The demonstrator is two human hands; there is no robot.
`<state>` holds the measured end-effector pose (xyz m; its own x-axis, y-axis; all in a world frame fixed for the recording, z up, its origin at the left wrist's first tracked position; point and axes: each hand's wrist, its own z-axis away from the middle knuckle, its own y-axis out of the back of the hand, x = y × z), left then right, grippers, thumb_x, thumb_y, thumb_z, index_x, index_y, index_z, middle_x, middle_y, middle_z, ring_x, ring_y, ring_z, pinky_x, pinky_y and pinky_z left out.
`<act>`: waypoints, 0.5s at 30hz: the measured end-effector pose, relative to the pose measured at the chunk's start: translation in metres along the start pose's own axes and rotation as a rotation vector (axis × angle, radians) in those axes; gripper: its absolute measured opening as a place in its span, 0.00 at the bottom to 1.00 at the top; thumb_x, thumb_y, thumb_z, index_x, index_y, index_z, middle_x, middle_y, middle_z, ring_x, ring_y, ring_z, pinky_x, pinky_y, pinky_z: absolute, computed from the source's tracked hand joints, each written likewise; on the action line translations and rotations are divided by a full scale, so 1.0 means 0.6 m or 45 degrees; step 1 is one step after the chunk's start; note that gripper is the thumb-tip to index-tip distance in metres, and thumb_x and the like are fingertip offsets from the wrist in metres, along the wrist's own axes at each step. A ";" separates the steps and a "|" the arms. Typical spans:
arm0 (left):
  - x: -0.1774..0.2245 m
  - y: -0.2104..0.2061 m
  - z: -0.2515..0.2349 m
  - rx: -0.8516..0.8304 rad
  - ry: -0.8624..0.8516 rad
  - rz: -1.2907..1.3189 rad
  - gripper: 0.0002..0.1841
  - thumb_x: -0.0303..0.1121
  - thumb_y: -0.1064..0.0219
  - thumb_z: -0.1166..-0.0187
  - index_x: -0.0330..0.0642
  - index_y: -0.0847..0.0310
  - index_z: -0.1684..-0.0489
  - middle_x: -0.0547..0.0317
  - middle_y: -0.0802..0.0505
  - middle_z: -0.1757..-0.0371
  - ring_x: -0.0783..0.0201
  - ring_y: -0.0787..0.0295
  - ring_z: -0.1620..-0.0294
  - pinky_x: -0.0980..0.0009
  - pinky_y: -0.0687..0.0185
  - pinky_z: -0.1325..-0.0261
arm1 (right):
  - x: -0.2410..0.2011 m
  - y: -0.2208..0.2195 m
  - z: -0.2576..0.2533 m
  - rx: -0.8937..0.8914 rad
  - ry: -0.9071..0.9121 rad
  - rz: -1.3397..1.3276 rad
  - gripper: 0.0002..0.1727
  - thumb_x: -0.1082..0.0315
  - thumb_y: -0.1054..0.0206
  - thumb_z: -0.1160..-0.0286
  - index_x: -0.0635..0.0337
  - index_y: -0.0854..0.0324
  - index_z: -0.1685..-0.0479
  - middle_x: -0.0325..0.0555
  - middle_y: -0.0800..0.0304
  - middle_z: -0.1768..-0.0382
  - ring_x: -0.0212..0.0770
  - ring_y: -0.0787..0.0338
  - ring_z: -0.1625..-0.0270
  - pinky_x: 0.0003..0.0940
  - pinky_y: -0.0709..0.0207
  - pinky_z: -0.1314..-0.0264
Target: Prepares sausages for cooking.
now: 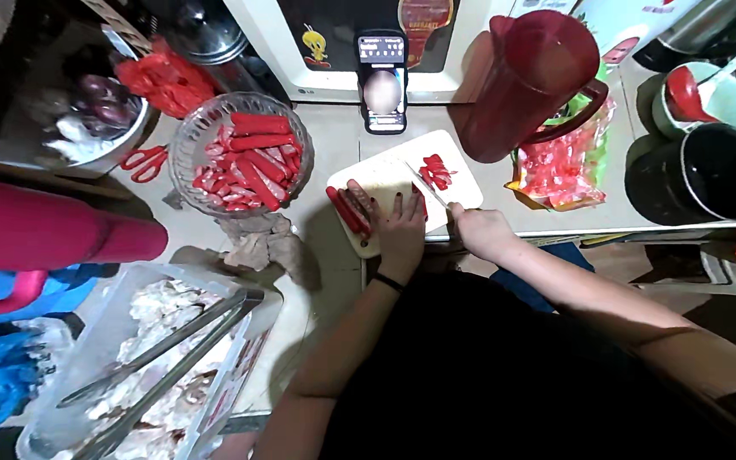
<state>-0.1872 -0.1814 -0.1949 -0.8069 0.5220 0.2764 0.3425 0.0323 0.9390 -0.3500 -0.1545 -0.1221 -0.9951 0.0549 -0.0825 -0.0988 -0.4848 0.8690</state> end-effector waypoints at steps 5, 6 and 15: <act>-0.002 -0.001 0.003 0.010 -0.015 0.024 0.22 0.30 0.37 0.16 0.41 0.19 0.23 0.52 0.16 0.20 0.39 0.25 0.17 0.20 0.59 0.17 | -0.010 0.006 0.018 -0.010 0.062 0.048 0.14 0.67 0.41 0.13 0.61 0.26 0.35 0.57 0.09 0.65 0.64 0.05 0.57 0.60 0.15 0.61; -0.002 0.001 0.003 -0.001 -0.011 0.017 0.22 0.30 0.38 0.16 0.42 0.19 0.23 0.53 0.16 0.20 0.40 0.25 0.17 0.21 0.60 0.16 | -0.010 0.006 0.019 -0.028 0.065 0.064 0.14 0.68 0.40 0.14 0.61 0.26 0.34 0.57 0.09 0.65 0.64 0.05 0.58 0.60 0.16 0.61; 0.000 0.016 0.007 -0.092 -0.018 0.034 0.25 0.33 0.44 0.13 0.39 0.26 0.17 0.52 0.21 0.15 0.38 0.33 0.12 0.19 0.67 0.16 | -0.022 0.011 -0.021 -0.080 0.060 0.029 0.16 0.75 0.45 0.15 0.63 0.26 0.32 0.63 0.09 0.57 0.68 0.07 0.50 0.64 0.17 0.56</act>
<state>-0.1817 -0.1775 -0.1868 -0.7908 0.5339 0.2994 0.3280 -0.0433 0.9437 -0.3378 -0.1694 -0.1217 -0.9962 0.0023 -0.0872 -0.0747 -0.5391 0.8389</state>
